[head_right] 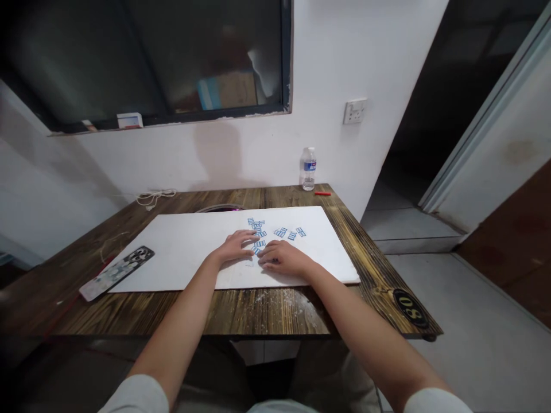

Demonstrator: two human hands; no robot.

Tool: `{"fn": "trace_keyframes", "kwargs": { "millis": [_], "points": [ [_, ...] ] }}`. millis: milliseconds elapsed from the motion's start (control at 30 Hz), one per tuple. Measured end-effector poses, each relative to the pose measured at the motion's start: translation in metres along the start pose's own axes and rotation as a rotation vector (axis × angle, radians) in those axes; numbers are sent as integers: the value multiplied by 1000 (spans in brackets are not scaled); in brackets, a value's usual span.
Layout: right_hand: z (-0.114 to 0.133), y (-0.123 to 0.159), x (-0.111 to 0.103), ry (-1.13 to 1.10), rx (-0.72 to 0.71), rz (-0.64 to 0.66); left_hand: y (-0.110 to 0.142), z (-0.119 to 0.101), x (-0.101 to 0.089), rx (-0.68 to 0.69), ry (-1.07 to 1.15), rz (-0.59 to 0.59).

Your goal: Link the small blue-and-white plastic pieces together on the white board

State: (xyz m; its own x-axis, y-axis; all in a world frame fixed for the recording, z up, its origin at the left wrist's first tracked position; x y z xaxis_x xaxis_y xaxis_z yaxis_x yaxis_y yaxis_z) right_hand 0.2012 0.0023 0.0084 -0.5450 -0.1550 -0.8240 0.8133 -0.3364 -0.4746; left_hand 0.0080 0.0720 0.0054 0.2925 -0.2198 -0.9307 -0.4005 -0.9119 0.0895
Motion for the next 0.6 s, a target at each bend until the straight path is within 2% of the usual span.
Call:
{"fn": "trace_keyframes", "kwargs": {
  "millis": [233, 500, 600],
  "points": [
    [1, 1, -6, 57, 56, -29, 5, -1, -3, 70, -19, 126],
    [-3, 3, -8, 31, 52, -48, 5, 5, -7, 131, 22, 150],
    [-5, 3, -8, 14, 48, -62, 4, 5, -5, 87, 51, 91]
  ]
}}
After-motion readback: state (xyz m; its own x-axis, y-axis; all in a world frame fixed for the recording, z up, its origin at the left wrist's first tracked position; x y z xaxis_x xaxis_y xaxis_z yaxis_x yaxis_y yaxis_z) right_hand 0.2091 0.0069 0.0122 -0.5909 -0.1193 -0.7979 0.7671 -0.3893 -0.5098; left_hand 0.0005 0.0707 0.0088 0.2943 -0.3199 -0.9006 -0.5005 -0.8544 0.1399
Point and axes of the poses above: each hand's wrist, its own y-axis away from the middle knuckle, its own x-axis out of the palm, z = x × y, the point moved 4 cm from there along -y, towards the middle knuckle, and after that the axes turned 12 degrees about -x, right-handed, at the moved point
